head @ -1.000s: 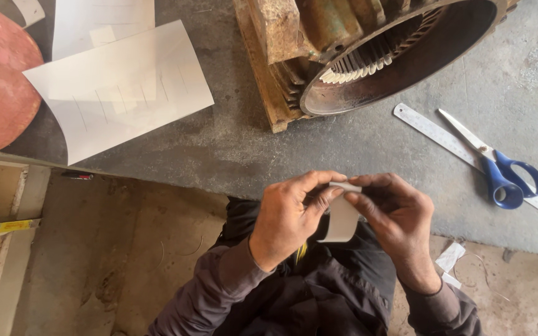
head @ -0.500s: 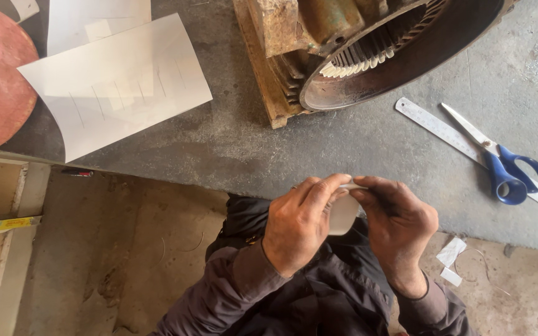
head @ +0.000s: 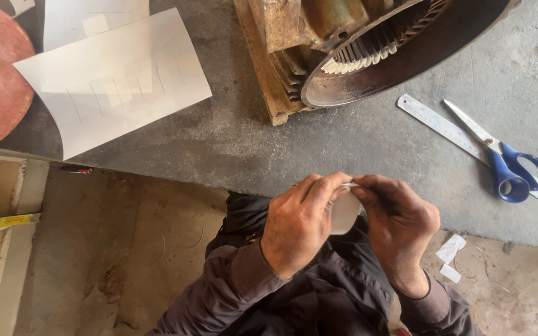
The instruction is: The person cuts narrow strips from a marked white sheet using scissors, folds each strip into a small packet, and inserts it into the slots of a motor stator. The process repeats for several strips, with the person handling the sheet, scissors, and stator throughout.
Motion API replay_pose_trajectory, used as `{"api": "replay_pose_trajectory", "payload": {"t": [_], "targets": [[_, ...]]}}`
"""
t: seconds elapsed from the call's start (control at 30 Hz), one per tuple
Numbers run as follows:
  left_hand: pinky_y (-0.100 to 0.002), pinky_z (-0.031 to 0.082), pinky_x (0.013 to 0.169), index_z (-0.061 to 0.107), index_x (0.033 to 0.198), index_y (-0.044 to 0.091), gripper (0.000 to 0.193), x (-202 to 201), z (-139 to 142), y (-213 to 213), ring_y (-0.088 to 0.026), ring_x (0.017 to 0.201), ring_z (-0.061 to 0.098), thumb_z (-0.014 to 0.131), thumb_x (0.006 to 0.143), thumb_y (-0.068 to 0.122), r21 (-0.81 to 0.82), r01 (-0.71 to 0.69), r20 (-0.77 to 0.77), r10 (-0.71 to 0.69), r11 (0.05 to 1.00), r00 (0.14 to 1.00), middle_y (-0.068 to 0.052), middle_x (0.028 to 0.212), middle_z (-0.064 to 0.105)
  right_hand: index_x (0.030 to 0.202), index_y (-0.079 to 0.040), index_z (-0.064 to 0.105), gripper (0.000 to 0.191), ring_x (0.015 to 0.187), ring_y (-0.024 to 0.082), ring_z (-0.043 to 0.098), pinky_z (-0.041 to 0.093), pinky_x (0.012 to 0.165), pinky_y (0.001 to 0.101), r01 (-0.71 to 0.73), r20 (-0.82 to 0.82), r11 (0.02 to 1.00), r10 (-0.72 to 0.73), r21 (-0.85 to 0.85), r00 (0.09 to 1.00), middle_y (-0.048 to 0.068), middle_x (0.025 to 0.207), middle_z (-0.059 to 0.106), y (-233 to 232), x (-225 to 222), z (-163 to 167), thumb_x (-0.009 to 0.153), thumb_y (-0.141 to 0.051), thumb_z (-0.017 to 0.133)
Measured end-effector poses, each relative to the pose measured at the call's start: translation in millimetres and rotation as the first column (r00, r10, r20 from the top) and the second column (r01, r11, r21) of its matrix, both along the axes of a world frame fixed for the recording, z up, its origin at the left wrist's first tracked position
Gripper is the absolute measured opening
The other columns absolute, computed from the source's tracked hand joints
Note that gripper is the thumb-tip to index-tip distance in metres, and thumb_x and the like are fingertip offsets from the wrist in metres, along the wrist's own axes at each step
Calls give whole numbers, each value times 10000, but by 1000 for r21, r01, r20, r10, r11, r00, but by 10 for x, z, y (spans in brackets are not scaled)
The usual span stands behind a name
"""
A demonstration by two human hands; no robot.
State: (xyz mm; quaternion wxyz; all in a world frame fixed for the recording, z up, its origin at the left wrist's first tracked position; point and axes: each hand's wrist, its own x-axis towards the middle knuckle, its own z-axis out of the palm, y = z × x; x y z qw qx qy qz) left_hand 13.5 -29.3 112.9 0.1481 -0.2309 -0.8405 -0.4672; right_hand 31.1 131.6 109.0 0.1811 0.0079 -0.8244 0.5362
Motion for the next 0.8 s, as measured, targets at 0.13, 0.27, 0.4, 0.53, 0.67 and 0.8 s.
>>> {"api": "replay_pose_trajectory", "payload": {"t": [0.13, 0.27, 0.4, 0.53, 0.67, 0.8], "targets": [[-276, 619, 686, 615, 1236, 28, 217, -15, -9, -3, -175, 815, 739, 676, 1028, 45, -22, 7, 27, -6, 1000, 1000, -78, 946, 696, 1057, 32, 725, 106, 895, 150, 766, 620, 775, 245, -6, -16, 1000, 6, 22, 1000, 111, 974, 776, 15, -4, -8, 955, 52, 744], [-282, 618, 682, 617, 1230, 28, 179, -23, 2, -14, -180, 811, 736, 625, 1059, 84, -38, 22, 41, -21, 999, 999, -83, 951, 698, 1048, 34, 725, 100, 866, 154, 766, 615, 749, 248, 2, -13, 999, -1, 48, 1000, 115, 958, 776, 21, -2, -22, 951, 51, 745], [-302, 613, 658, 617, 1188, 36, 154, -41, 24, -25, -192, 785, 737, 586, 1102, 160, -21, 35, 61, -34, 999, 998, -86, 926, 707, 1058, 17, 734, 98, 843, 159, 766, 623, 738, 253, -22, 15, 1000, 21, 14, 1000, 112, 950, 779, 35, -33, -31, 961, 6, 745], [-308, 614, 633, 613, 1147, 39, 155, -79, 43, -66, -204, 770, 753, 578, 1102, 184, 2, 36, 106, -36, 999, 994, -94, 924, 727, 1153, -7, 711, 279, 877, 166, 780, 659, 753, 265, -107, 192, 968, 151, -226, 970, 116, 986, 785, 130, -89, 2, 884, -59, 762], [-315, 614, 632, 613, 1142, 37, 159, -79, 59, -85, -217, 777, 759, 574, 1097, 184, -2, 35, 114, -35, 999, 993, -104, 942, 735, 1124, 16, 726, 279, 886, 186, 783, 677, 761, 296, -118, 300, 910, 250, -397, 920, 140, 978, 785, 189, -100, 38, 867, -82, 767], [-301, 624, 639, 607, 1119, 45, 156, -70, 59, -66, -207, 798, 767, 578, 1105, 198, 20, 42, 119, -44, 999, 992, -94, 961, 743, 1074, 30, 736, 194, 870, 156, 755, 645, 739, 285, -60, 329, 912, 207, -406, 921, 129, 955, 775, 159, -90, 60, 917, -83, 753]]}}
